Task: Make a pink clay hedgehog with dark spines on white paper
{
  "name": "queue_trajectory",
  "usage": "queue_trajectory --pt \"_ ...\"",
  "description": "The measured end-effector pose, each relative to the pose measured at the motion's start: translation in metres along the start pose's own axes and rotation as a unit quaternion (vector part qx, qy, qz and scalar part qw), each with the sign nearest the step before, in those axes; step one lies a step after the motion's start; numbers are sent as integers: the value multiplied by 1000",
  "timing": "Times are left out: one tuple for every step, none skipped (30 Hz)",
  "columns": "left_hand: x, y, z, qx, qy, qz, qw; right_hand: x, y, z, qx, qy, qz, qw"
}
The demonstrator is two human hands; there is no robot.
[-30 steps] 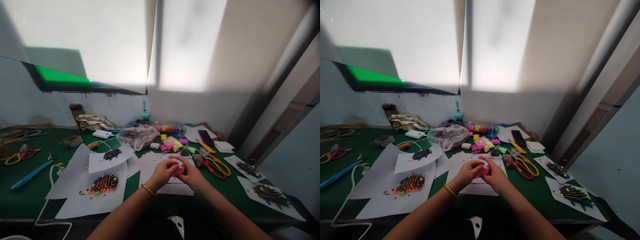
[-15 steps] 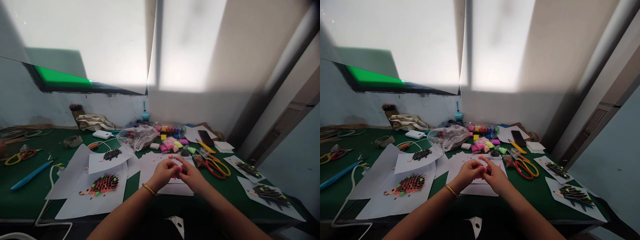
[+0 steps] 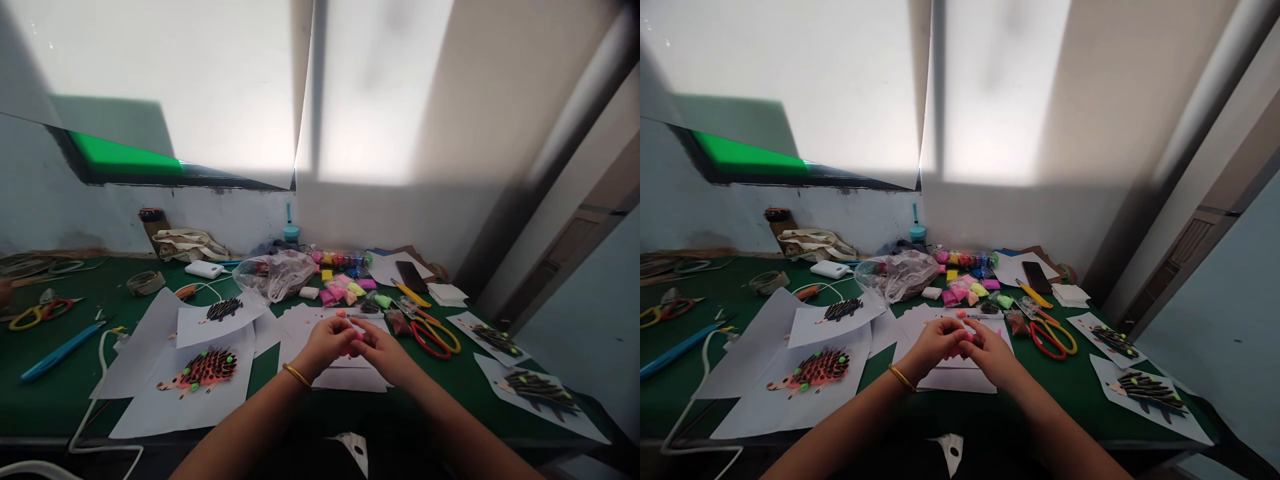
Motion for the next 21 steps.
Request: queue_trajectory --pt "0 0 -1 -3 -4 4 1000 0 -1 2 -1 -6 -2 1000" --pt "-1 -1 -2 -7 -5 9 1000 0 -2 5 -5 -12 -6 1000" --pt "-1 -1 -3 -14 -2 18 1000 0 -4 7 -10 -17 -10 1000" --pt "-1 -1 -4 -20 2 29 999 0 -5 10 -14 -19 -13 1000" --pt "-1 -2 -4 -26 6 39 999 0 -6 12 -13 -16 -14 1000" --pt "-1 -3 -4 -27 7 47 998 -1 -8 12 -9 -7 -14 1000" --pt "-1 -4 -3 -24 4 51 998 -1 -8 12 -3 4 -10 1000" --pt "-1 -5 -3 -17 0 50 999 -1 -8 12 2 17 -1 1000" --pt "-1 -7 -2 -7 -4 46 999 -1 -7 11 6 28 14 1000" --pt "-1 -8 -2 4 -9 42 999 -1 -5 11 8 35 29 999" --pt "-1 -9 -3 16 -14 40 999 -1 -4 11 11 35 41 998" --pt "0 -10 -3 26 -18 42 999 -1 -4 11 14 32 46 998" --pt "0 -10 -4 32 -19 42 998 0 -5 11 15 27 40 999" --pt "0 -11 -5 31 -16 40 999 1 -8 11 17 22 24 999" --pt "1 -13 -7 25 -11 36 999 1 -11 10 19 19 1 1000" --pt "1 -14 -8 12 -5 32 999 2 -15 10 20 17 -22 999" --pt "0 -15 -8 -2 0 32 999 2 -19 10 21 18 -43 999" --pt "0 -15 -7 -15 2 35 999 1 -22 11 22 19 -62 998" --pt "1 -15 -5 -22 0 38 999 0 -24 12 22 23 -74 997" --pt "1 -15 -4 -22 0 38 999 -1 -25 14 18 30 -78 996" --pt "1 -15 -3 -15 2 34 999 -2 -25 16 9 36 -74 997"
Point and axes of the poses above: each hand's wrist, its own x-axis towards the middle knuckle, its own y-axis out of the palm, z = x × y, the point moved 8 cm from there along x, towards the middle knuckle, and after that the axes turned 9 degrees about z, right-handed, at the moved point
